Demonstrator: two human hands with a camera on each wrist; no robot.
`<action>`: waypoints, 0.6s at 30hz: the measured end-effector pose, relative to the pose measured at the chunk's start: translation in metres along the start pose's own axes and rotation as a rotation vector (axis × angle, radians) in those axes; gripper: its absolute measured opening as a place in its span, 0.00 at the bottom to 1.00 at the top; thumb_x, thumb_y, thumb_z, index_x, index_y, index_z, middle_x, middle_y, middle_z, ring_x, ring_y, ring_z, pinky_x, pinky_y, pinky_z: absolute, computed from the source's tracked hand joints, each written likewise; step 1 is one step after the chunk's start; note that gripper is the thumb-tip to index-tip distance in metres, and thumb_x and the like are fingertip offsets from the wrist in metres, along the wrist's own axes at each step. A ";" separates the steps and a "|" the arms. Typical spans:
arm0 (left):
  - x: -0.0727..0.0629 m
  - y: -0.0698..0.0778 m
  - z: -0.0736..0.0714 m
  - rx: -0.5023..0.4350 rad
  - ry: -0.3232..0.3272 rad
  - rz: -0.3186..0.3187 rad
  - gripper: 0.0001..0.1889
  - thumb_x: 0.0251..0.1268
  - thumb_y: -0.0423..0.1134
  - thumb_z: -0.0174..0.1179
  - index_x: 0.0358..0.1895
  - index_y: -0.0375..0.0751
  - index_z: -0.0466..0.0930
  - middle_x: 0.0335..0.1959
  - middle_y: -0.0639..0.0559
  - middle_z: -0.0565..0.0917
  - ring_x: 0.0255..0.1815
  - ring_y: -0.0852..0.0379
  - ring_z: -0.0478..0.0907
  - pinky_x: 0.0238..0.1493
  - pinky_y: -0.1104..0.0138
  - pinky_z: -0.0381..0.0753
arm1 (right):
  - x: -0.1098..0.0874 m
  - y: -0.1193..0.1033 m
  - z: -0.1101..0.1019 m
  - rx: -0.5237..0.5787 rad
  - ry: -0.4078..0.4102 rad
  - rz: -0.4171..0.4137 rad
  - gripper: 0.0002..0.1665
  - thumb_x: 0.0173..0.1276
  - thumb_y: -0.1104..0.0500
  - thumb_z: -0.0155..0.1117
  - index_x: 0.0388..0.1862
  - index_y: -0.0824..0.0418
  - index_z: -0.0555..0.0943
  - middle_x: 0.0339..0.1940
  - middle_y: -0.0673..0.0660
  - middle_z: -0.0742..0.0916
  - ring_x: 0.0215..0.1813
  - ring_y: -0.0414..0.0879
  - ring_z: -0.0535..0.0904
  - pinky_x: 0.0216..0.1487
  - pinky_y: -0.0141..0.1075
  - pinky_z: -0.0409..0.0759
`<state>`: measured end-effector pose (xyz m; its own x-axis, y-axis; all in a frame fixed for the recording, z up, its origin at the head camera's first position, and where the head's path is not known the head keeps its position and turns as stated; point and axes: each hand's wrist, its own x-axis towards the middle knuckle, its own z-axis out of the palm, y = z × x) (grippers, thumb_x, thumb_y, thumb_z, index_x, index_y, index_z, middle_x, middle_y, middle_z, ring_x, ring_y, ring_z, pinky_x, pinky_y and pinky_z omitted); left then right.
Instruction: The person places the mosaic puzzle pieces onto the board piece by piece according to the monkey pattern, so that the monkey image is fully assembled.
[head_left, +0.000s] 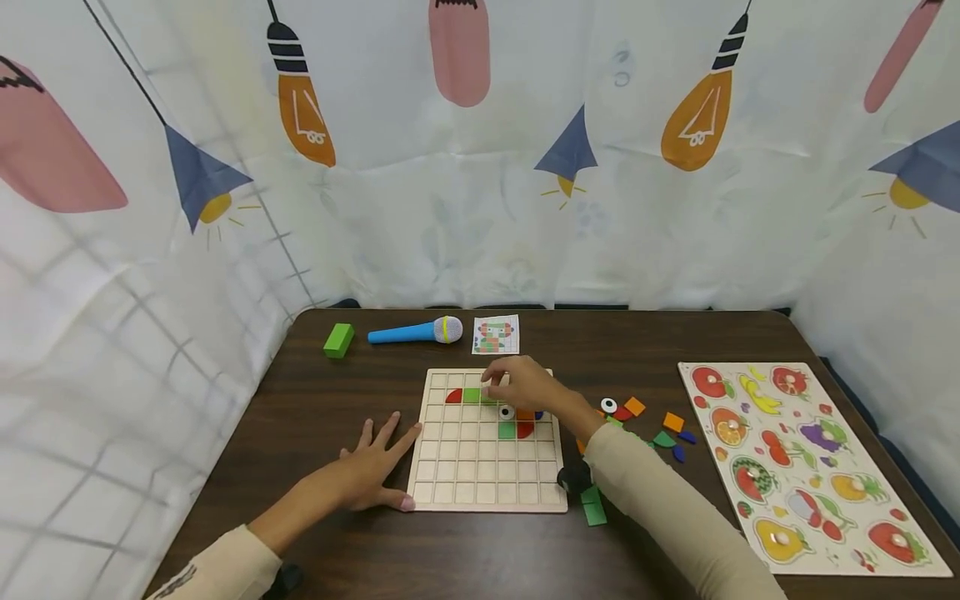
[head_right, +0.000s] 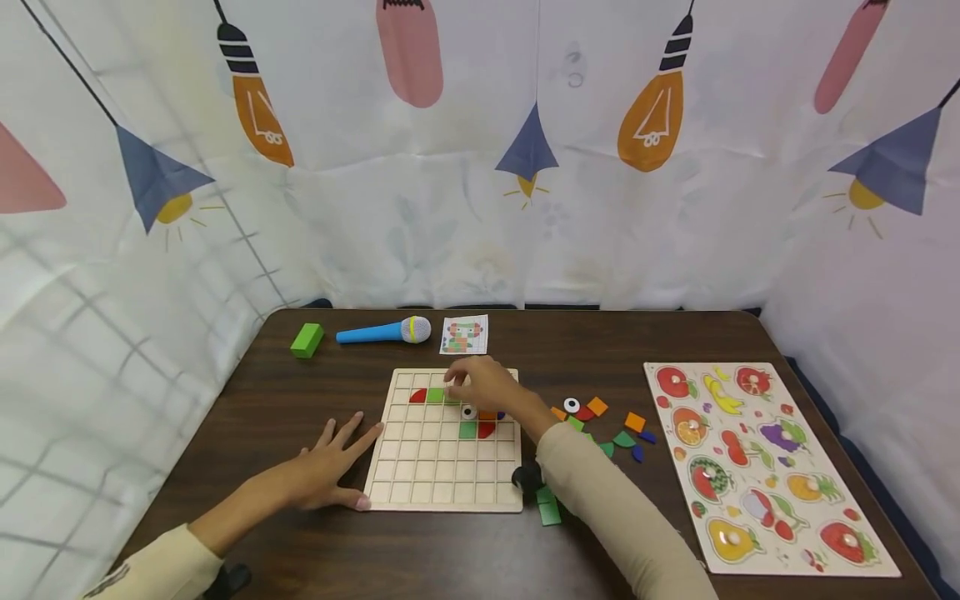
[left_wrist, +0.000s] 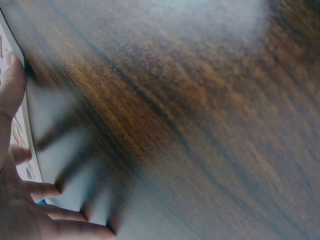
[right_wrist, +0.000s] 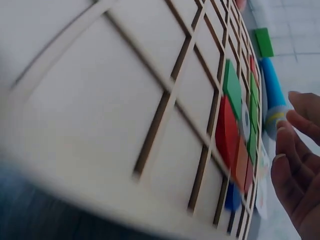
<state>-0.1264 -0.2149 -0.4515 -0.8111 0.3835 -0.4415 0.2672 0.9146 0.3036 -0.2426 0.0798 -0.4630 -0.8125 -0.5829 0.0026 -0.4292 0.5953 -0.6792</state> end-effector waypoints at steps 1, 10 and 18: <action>0.000 0.000 0.000 -0.002 0.000 0.000 0.59 0.53 0.66 0.68 0.82 0.51 0.44 0.82 0.31 0.40 0.75 0.15 0.39 0.55 0.20 0.58 | -0.004 0.004 -0.004 0.002 0.007 -0.015 0.12 0.72 0.53 0.66 0.50 0.56 0.86 0.39 0.49 0.86 0.30 0.39 0.75 0.34 0.33 0.76; -0.001 0.000 0.000 -0.004 -0.001 -0.007 0.59 0.52 0.66 0.68 0.82 0.51 0.44 0.82 0.31 0.40 0.75 0.15 0.38 0.55 0.20 0.58 | -0.054 0.042 -0.043 0.017 0.082 0.039 0.14 0.73 0.54 0.66 0.52 0.59 0.85 0.40 0.51 0.86 0.26 0.43 0.77 0.28 0.34 0.78; 0.001 0.000 0.000 -0.008 -0.006 0.003 0.58 0.53 0.66 0.68 0.82 0.52 0.44 0.81 0.31 0.41 0.75 0.15 0.38 0.55 0.20 0.58 | -0.102 0.067 -0.072 -0.020 0.148 0.076 0.15 0.71 0.54 0.68 0.52 0.60 0.85 0.43 0.54 0.86 0.22 0.41 0.72 0.24 0.34 0.75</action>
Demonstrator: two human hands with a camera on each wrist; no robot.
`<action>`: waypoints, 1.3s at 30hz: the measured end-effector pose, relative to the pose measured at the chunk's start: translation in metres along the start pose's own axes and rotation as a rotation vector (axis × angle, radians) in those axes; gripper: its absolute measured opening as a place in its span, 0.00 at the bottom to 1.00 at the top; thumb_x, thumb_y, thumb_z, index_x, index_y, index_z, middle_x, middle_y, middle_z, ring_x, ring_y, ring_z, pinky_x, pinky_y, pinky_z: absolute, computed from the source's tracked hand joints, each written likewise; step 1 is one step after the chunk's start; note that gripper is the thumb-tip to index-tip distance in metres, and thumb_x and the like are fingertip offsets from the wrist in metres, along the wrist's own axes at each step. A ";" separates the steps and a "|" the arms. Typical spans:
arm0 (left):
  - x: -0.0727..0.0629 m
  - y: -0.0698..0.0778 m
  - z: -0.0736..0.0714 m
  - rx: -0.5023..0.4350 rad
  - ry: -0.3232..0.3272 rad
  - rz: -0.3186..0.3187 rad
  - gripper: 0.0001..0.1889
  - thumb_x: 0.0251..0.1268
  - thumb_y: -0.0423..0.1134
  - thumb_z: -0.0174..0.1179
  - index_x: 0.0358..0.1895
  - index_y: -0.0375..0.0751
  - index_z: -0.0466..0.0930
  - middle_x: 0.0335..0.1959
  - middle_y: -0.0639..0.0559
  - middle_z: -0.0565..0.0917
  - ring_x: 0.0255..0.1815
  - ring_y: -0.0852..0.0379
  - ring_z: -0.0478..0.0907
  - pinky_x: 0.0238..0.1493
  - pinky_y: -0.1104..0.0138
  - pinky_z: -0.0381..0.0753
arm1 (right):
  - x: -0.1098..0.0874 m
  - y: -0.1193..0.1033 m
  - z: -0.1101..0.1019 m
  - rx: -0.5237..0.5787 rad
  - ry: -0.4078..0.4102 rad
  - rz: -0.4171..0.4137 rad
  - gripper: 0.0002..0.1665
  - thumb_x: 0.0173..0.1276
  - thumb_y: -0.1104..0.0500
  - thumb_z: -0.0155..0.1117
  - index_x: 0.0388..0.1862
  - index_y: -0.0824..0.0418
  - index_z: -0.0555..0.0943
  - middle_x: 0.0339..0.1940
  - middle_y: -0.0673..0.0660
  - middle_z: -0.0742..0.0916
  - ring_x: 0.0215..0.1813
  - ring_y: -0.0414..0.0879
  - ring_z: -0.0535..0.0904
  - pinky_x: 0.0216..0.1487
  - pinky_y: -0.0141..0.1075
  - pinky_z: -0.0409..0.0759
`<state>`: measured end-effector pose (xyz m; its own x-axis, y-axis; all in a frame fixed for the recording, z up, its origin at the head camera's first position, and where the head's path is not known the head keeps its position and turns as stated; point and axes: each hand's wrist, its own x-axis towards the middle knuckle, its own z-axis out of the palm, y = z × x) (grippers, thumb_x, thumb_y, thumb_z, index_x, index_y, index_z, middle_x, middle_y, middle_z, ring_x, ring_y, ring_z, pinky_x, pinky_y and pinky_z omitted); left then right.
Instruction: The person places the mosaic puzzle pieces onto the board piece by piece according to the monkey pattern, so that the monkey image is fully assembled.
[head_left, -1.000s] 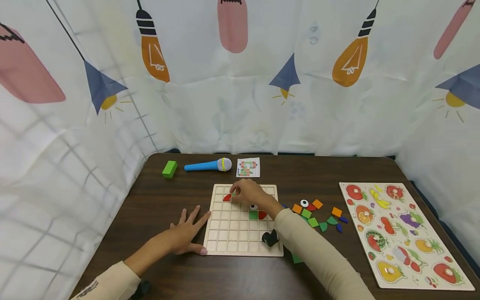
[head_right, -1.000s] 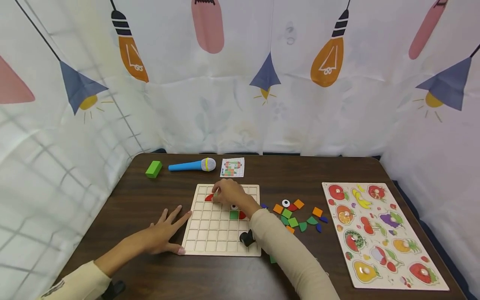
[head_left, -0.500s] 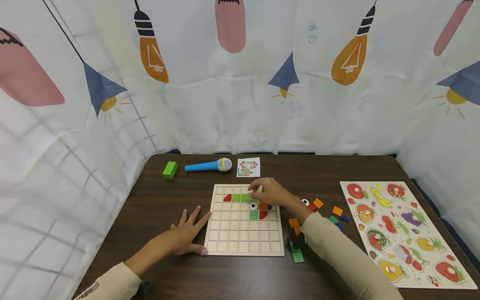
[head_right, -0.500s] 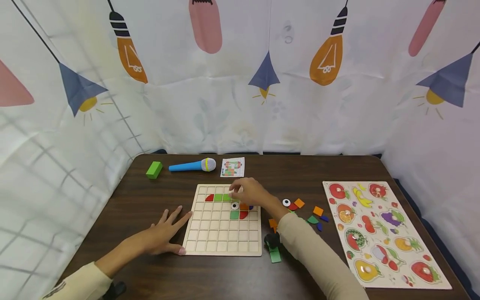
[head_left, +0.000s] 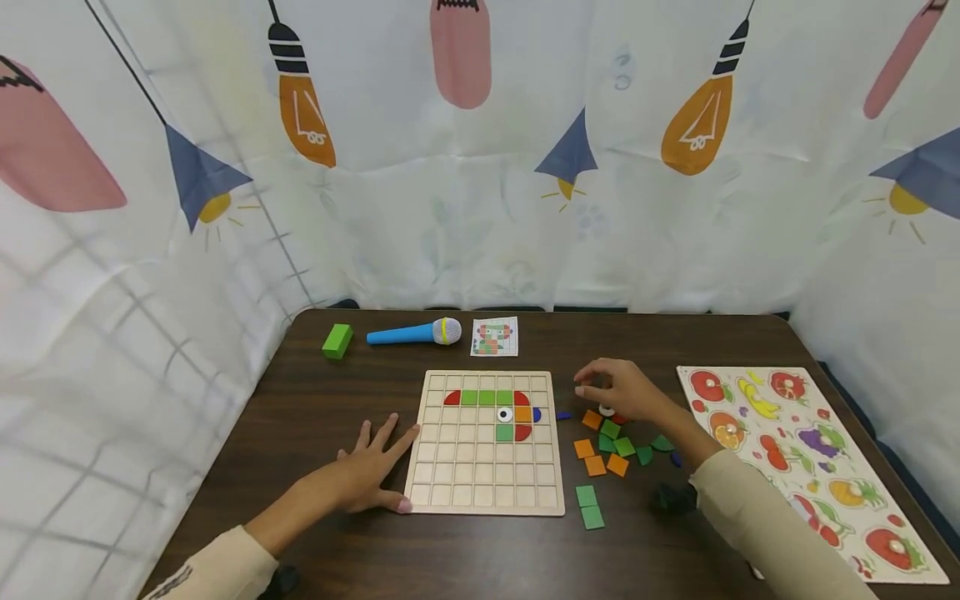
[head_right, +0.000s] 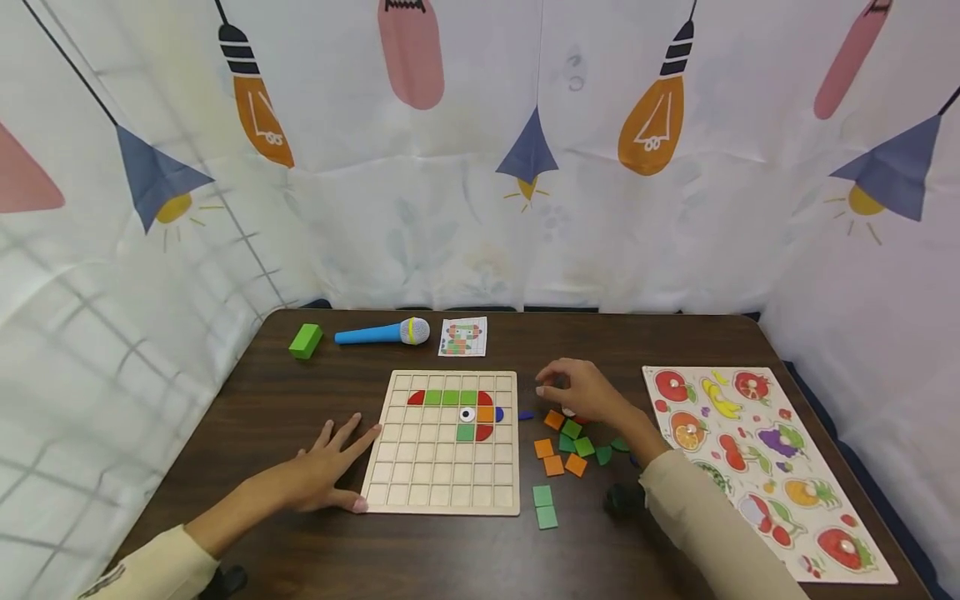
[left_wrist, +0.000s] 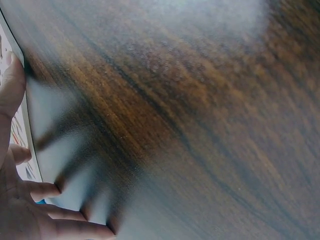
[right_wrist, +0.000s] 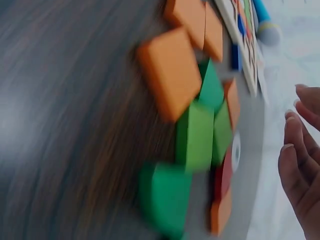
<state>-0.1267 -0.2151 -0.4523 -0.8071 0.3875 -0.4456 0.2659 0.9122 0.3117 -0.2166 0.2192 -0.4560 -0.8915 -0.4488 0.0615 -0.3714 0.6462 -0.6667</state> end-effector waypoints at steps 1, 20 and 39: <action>0.000 0.000 0.000 0.001 0.002 0.001 0.58 0.53 0.66 0.68 0.82 0.52 0.44 0.81 0.31 0.41 0.75 0.15 0.38 0.55 0.20 0.58 | -0.005 0.004 -0.003 -0.005 0.005 0.004 0.15 0.71 0.54 0.68 0.52 0.60 0.85 0.44 0.54 0.86 0.22 0.40 0.72 0.23 0.34 0.75; 0.001 0.001 -0.002 0.011 0.010 0.008 0.59 0.53 0.66 0.68 0.82 0.50 0.44 0.81 0.29 0.41 0.75 0.14 0.39 0.53 0.20 0.59 | -0.058 0.052 -0.036 -0.120 -0.014 0.127 0.20 0.66 0.54 0.73 0.54 0.60 0.85 0.50 0.60 0.84 0.27 0.40 0.71 0.28 0.32 0.73; 0.000 -0.003 -0.001 0.006 0.004 0.003 0.58 0.53 0.66 0.68 0.82 0.52 0.44 0.82 0.31 0.41 0.76 0.15 0.38 0.55 0.20 0.59 | -0.056 0.051 -0.027 -0.192 -0.038 0.155 0.18 0.67 0.51 0.72 0.52 0.58 0.87 0.46 0.58 0.83 0.36 0.43 0.73 0.35 0.35 0.70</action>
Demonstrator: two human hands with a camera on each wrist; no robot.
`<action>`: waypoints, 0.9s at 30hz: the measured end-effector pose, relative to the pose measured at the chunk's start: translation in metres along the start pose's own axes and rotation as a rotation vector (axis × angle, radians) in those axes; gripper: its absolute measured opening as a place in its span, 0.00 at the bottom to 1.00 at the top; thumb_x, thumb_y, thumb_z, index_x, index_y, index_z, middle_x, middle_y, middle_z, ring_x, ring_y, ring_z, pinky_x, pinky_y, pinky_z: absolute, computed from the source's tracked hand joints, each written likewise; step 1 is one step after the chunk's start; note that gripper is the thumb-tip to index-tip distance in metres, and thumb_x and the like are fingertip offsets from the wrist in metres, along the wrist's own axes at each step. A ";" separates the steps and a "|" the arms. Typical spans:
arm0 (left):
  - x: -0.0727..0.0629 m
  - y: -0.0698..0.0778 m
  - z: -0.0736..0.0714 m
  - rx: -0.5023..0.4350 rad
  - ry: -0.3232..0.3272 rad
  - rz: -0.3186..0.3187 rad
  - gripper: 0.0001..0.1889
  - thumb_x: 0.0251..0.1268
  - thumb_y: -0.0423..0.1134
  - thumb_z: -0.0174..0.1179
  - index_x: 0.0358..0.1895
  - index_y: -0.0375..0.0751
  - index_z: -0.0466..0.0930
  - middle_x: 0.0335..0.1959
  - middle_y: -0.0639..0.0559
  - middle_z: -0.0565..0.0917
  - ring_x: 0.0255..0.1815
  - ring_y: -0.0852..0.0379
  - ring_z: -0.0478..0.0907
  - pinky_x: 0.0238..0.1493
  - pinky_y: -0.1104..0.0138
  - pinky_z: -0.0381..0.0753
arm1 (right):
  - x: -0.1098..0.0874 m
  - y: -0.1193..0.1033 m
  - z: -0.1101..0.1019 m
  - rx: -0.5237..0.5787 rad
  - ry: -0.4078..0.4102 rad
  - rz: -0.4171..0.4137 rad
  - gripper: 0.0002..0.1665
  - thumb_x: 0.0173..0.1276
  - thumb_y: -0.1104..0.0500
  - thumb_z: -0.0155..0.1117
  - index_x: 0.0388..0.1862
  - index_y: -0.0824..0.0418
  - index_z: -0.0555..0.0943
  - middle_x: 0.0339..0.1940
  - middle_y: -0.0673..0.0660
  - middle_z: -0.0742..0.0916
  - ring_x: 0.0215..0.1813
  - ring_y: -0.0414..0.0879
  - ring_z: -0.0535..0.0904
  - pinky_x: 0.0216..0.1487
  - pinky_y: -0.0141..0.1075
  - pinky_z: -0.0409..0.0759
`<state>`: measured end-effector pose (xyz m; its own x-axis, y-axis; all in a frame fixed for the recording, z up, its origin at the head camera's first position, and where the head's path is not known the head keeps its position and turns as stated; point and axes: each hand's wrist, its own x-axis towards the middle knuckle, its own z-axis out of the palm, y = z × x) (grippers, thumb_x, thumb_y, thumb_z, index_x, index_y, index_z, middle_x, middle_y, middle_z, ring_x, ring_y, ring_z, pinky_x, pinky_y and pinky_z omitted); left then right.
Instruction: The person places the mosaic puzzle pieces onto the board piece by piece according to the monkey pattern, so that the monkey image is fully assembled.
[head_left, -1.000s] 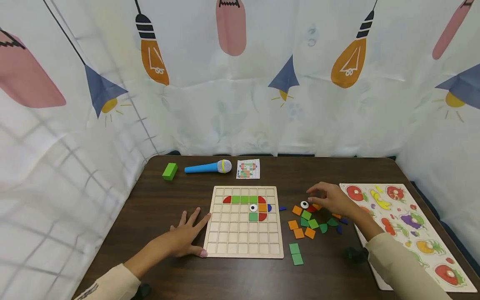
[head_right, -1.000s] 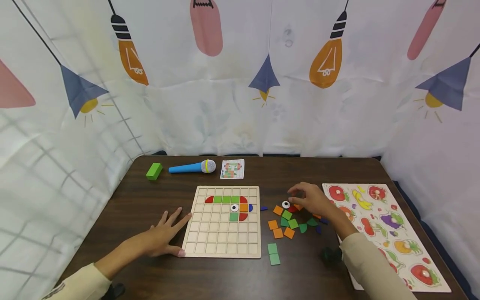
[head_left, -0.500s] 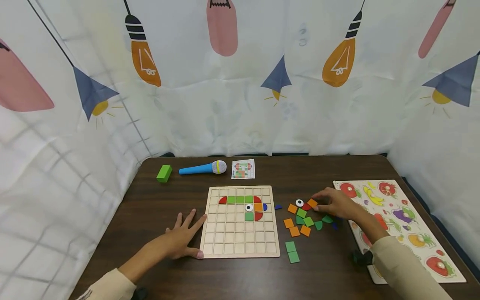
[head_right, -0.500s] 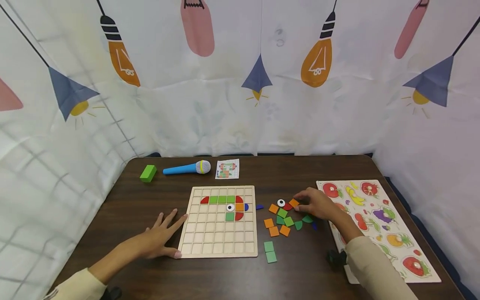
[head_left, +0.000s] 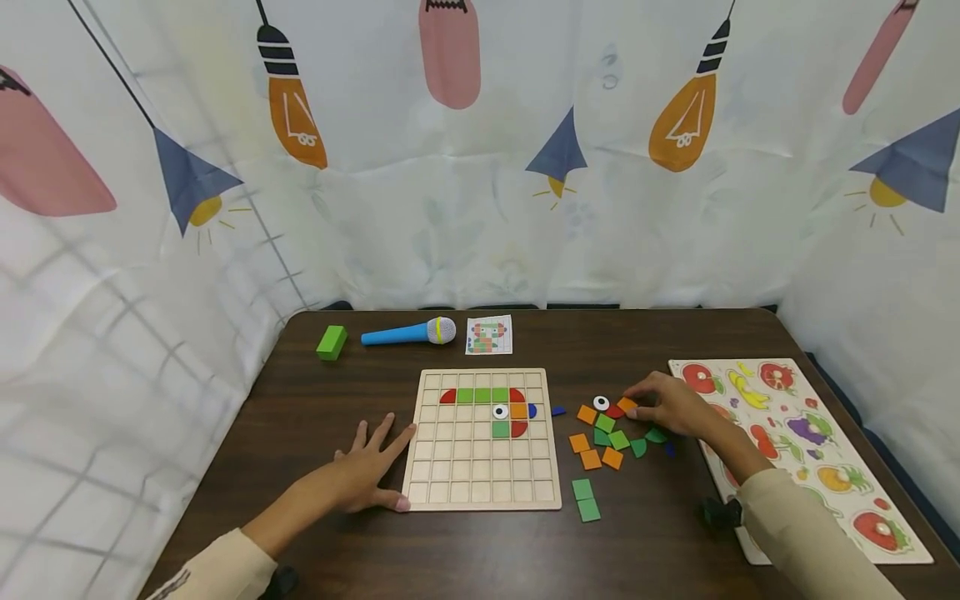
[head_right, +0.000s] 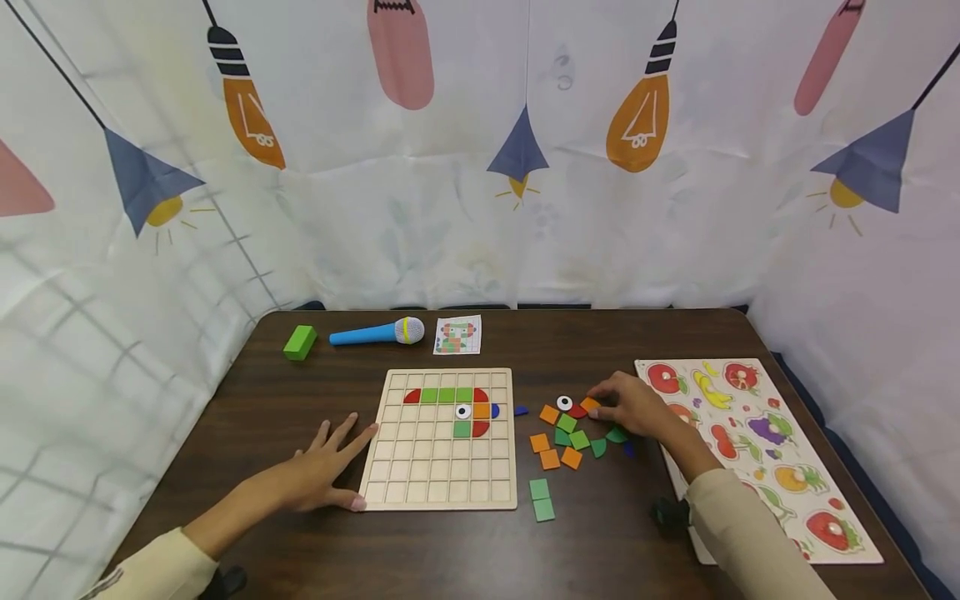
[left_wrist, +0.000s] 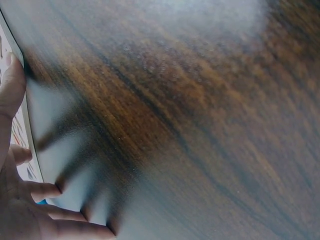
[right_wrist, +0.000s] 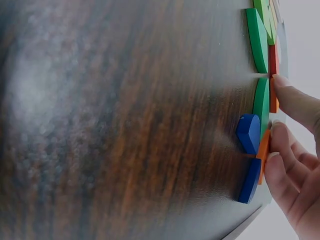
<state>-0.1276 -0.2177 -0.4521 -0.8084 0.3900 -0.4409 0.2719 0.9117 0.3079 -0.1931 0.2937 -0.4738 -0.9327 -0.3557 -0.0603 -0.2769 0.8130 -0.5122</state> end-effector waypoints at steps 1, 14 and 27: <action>0.000 0.000 0.000 0.001 -0.001 -0.001 0.58 0.53 0.66 0.68 0.82 0.52 0.44 0.82 0.31 0.41 0.76 0.16 0.38 0.55 0.20 0.59 | 0.000 0.000 0.000 0.000 -0.002 0.006 0.18 0.67 0.51 0.72 0.52 0.57 0.87 0.46 0.58 0.83 0.36 0.43 0.73 0.35 0.35 0.70; 0.002 -0.001 0.001 0.002 -0.009 -0.027 0.58 0.52 0.68 0.67 0.82 0.52 0.45 0.82 0.31 0.41 0.76 0.16 0.38 0.56 0.20 0.57 | 0.001 -0.004 -0.001 0.031 -0.024 0.013 0.18 0.67 0.54 0.71 0.54 0.60 0.86 0.47 0.58 0.84 0.39 0.44 0.76 0.38 0.37 0.74; 0.000 0.001 -0.002 0.007 -0.005 -0.003 0.58 0.53 0.67 0.67 0.82 0.51 0.44 0.82 0.31 0.41 0.76 0.16 0.39 0.55 0.20 0.58 | 0.003 -0.007 -0.003 0.103 -0.107 0.005 0.12 0.71 0.59 0.67 0.51 0.59 0.78 0.35 0.51 0.81 0.28 0.42 0.75 0.30 0.34 0.76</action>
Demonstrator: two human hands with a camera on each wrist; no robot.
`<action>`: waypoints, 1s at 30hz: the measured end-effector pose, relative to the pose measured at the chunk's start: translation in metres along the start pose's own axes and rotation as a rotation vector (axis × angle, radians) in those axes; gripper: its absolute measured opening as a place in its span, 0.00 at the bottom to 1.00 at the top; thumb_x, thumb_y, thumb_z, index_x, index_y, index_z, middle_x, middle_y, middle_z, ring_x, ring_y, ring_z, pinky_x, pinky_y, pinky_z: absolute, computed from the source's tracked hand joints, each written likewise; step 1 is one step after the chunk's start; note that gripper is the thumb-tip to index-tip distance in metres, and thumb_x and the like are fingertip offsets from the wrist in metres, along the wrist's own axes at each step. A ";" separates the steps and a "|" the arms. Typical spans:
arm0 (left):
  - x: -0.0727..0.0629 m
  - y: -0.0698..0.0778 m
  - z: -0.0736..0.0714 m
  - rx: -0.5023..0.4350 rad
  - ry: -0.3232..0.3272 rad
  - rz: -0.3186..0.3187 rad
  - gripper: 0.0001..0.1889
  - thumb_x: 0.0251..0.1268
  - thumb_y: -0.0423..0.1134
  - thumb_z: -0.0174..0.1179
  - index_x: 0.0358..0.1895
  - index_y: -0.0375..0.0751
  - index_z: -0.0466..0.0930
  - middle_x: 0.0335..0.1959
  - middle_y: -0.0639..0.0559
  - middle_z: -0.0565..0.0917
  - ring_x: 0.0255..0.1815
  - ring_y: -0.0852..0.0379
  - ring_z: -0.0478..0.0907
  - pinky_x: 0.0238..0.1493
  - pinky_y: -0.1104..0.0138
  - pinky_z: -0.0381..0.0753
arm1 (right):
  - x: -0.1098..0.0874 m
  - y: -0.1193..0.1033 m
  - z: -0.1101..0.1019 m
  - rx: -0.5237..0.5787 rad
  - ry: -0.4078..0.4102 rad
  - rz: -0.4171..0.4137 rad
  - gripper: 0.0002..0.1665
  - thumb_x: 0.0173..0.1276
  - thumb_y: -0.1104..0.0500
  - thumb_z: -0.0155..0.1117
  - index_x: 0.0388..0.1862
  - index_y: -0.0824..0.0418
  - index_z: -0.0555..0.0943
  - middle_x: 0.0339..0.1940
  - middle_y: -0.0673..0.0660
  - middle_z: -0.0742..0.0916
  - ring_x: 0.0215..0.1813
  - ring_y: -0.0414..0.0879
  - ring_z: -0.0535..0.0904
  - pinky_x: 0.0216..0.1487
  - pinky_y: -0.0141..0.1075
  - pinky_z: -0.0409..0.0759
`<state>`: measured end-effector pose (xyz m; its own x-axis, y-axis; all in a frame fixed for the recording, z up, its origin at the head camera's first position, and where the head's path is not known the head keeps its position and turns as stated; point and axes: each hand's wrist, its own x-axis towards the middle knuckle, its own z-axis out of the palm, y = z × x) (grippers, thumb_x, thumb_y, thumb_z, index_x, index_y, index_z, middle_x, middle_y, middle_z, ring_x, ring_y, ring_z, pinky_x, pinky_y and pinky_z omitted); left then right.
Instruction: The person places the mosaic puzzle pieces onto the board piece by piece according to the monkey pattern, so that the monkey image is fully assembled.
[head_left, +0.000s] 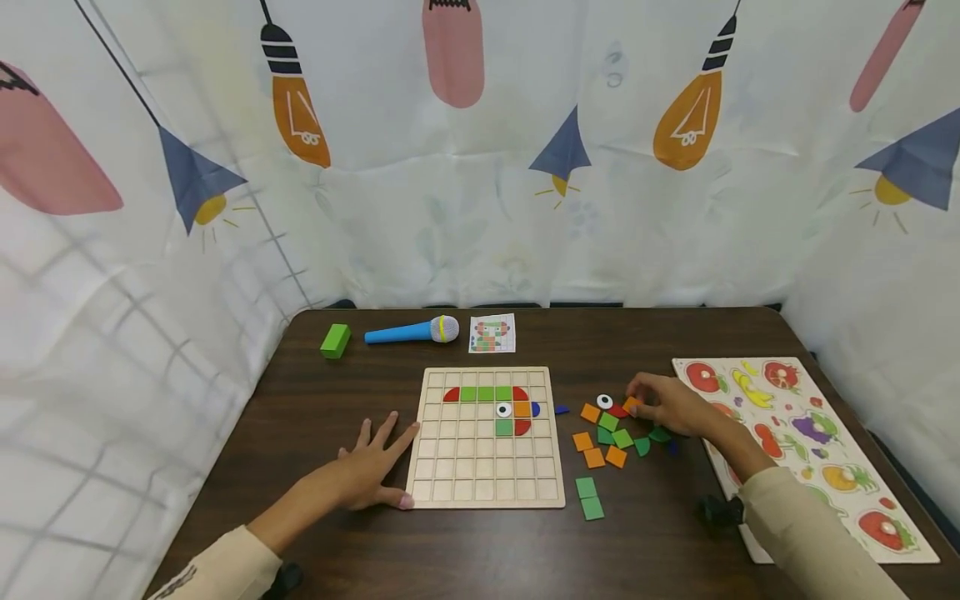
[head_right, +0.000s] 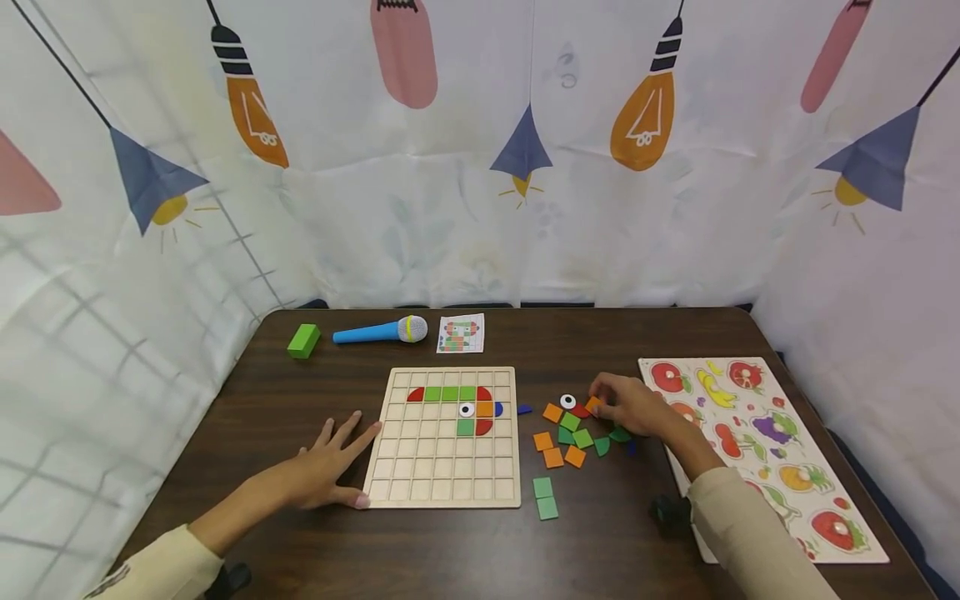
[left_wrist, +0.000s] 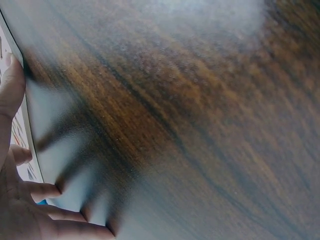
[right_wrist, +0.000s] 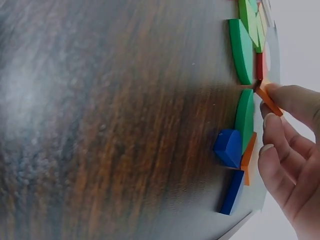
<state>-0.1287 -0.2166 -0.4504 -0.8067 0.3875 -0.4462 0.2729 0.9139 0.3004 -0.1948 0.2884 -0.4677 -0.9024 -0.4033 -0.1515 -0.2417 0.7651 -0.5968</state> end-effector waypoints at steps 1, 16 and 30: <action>0.001 0.000 0.000 0.001 0.000 -0.001 0.59 0.52 0.67 0.67 0.82 0.52 0.44 0.82 0.31 0.41 0.76 0.16 0.39 0.55 0.20 0.58 | -0.001 0.000 -0.001 0.005 -0.004 -0.002 0.12 0.72 0.59 0.66 0.51 0.59 0.78 0.34 0.51 0.81 0.27 0.42 0.76 0.29 0.34 0.76; -0.003 -0.002 0.000 0.009 0.002 -0.016 0.59 0.52 0.67 0.67 0.82 0.51 0.44 0.82 0.31 0.40 0.76 0.16 0.39 0.54 0.20 0.59 | 0.003 -0.017 -0.003 0.130 -0.005 -0.071 0.16 0.72 0.54 0.66 0.52 0.63 0.82 0.32 0.52 0.81 0.24 0.41 0.76 0.28 0.34 0.79; 0.001 -0.002 0.002 0.007 -0.005 -0.006 0.59 0.52 0.68 0.67 0.82 0.52 0.44 0.82 0.31 0.40 0.76 0.16 0.38 0.55 0.21 0.59 | 0.006 -0.048 0.007 0.252 -0.057 -0.197 0.18 0.74 0.59 0.64 0.58 0.67 0.81 0.36 0.56 0.84 0.26 0.44 0.79 0.29 0.34 0.81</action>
<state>-0.1292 -0.2181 -0.4536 -0.8056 0.3827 -0.4523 0.2717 0.9170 0.2921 -0.1864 0.2458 -0.4453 -0.8236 -0.5646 -0.0534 -0.3079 0.5242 -0.7940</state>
